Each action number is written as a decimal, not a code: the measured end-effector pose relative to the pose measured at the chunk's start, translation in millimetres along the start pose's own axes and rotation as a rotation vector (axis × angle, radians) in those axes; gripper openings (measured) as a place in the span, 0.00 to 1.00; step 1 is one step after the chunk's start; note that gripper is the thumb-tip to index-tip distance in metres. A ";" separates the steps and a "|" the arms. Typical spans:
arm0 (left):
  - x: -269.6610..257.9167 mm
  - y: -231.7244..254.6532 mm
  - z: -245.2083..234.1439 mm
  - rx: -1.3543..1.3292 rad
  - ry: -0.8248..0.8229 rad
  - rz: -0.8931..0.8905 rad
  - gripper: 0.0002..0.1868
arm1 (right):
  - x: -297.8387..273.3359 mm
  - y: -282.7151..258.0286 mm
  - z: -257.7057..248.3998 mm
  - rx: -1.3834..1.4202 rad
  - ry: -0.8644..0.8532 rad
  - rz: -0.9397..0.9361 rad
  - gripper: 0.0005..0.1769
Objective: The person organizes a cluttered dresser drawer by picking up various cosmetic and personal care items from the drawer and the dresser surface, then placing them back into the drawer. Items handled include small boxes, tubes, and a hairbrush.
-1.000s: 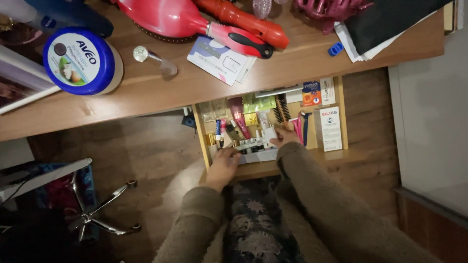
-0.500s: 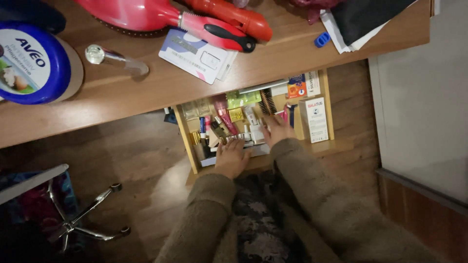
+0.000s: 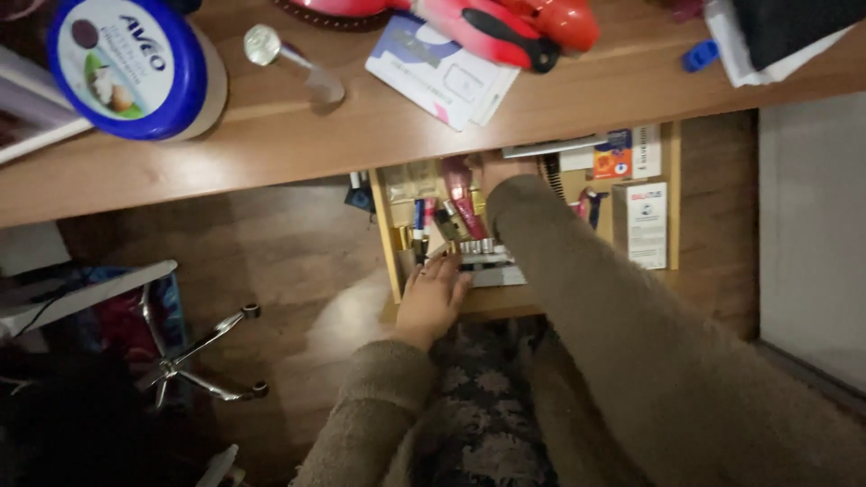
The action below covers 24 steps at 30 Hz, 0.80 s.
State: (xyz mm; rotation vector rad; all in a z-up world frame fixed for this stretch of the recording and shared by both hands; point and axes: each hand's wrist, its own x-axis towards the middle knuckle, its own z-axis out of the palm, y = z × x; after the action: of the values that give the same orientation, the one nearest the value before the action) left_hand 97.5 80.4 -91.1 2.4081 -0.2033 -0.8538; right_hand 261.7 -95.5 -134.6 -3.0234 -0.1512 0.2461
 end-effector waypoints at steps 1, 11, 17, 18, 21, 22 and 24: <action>-4.4 -3.0 -3.3 0.001 0.001 -0.008 0.28 | 1.2 1.3 7.4 0.005 -0.003 -0.005 0.16; -20.2 -45.0 11.8 -0.161 0.230 0.054 0.20 | -19.7 -7.7 121.4 0.282 0.305 0.471 0.20; -22.2 -47.0 7.8 -0.252 0.309 0.018 0.19 | -67.0 -83.9 53.3 0.516 0.325 0.204 0.04; -24.2 -46.7 6.3 -0.263 0.291 -0.018 0.20 | -72.9 -95.8 45.6 0.389 0.344 0.188 0.06; -30.7 -50.1 1.7 -0.331 0.252 -0.082 0.20 | -68.9 -102.7 156.8 0.373 0.251 0.242 0.09; -36.8 -47.2 -4.5 -0.330 0.258 -0.088 0.20 | -73.6 -109.9 132.0 0.378 0.250 0.235 0.09; -46.3 -41.1 -19.2 -0.367 0.143 -0.197 0.25 | -80.4 -122.6 81.0 0.558 0.032 0.324 0.11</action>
State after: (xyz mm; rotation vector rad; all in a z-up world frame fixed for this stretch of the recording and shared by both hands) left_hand 71.1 138.0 -77.4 2.1518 0.2316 -0.7268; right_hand 158.2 25.0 -187.9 -2.4765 0.3536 0.2194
